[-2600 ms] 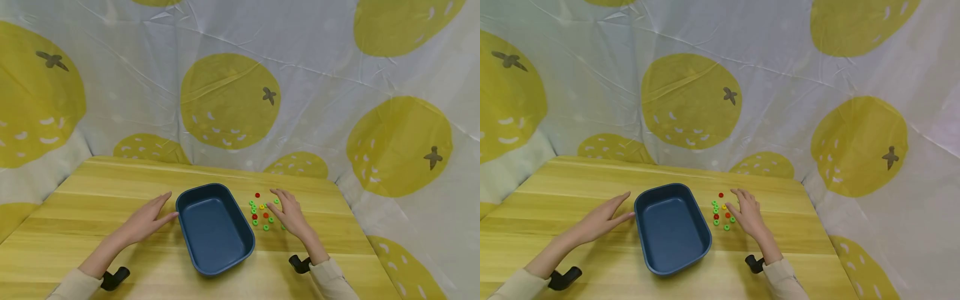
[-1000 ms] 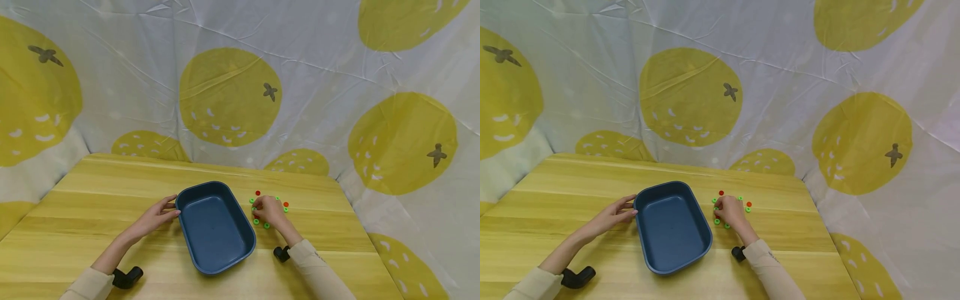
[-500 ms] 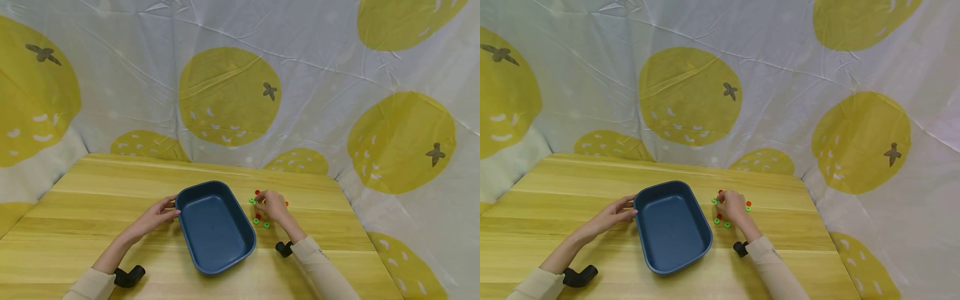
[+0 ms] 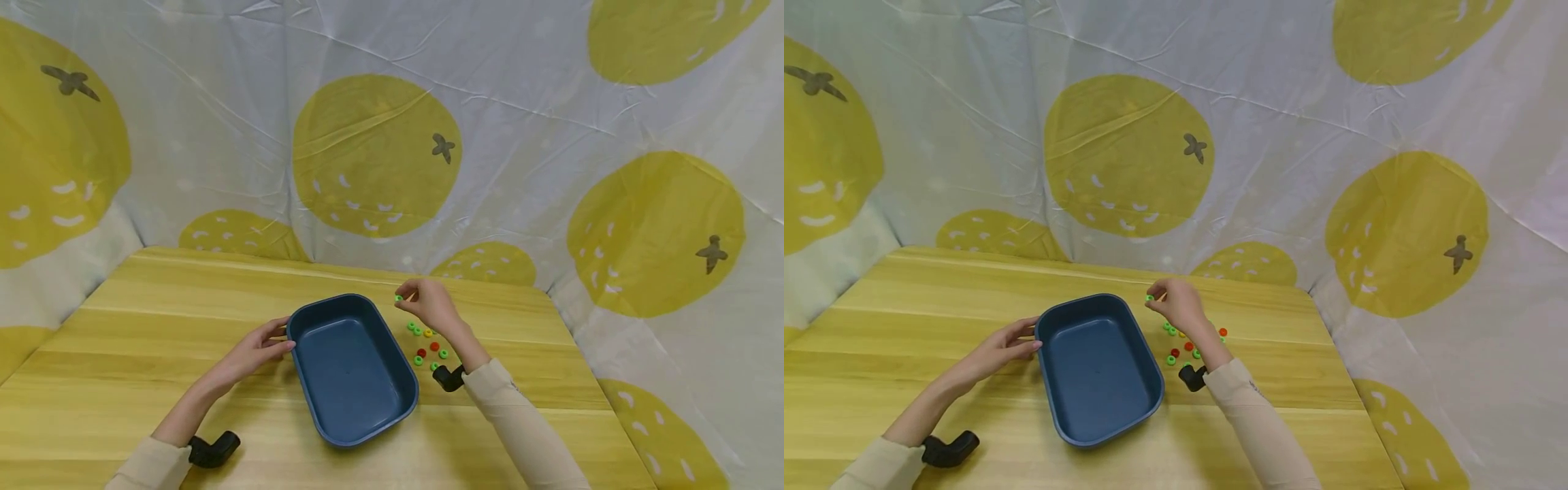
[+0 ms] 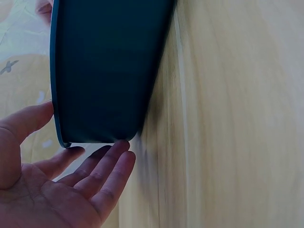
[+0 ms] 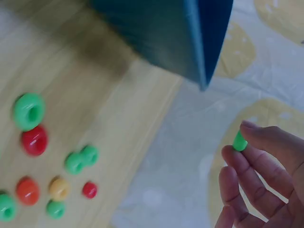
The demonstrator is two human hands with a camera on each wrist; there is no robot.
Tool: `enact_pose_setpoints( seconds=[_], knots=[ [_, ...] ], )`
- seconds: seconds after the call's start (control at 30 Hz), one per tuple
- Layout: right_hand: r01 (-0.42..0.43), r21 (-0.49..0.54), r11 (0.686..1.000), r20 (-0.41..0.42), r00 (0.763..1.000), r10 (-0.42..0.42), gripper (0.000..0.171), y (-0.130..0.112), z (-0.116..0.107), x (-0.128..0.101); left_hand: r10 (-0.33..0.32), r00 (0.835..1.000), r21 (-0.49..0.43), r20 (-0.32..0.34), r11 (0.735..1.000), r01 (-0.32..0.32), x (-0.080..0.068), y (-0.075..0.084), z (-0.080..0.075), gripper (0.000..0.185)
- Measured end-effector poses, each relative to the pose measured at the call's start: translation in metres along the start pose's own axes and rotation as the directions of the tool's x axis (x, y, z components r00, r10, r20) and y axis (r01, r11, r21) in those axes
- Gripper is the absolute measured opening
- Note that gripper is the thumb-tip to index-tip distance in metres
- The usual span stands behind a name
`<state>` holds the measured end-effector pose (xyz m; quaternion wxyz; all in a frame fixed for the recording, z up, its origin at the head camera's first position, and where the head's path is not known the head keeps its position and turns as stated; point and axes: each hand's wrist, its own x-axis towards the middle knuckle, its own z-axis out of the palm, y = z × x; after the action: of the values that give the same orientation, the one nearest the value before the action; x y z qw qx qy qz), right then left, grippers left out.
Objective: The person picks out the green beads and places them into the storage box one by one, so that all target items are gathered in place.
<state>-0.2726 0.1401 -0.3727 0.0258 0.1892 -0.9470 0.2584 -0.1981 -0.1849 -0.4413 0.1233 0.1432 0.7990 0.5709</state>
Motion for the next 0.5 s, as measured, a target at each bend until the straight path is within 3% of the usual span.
enact_pose_setpoints(
  seconds=[0.27, 0.5],
  knots=[
    [0.119, 0.035, 0.992, 0.047, 0.992, -0.121, 0.017, -0.039, 0.013, 0.020, -0.011, 1.000, 0.001, -0.003, 1.000, 0.011, 0.002, -0.001, -0.001, 0.065],
    [0.175, 0.025, 0.984, 0.105, 0.979, -0.177, 0.019, -0.064, 0.033, 0.033, -0.023, 1.000, -0.018, -0.010, 1.000, 0.023, 0.002, -0.002, 0.000, 0.065]
  ],
)
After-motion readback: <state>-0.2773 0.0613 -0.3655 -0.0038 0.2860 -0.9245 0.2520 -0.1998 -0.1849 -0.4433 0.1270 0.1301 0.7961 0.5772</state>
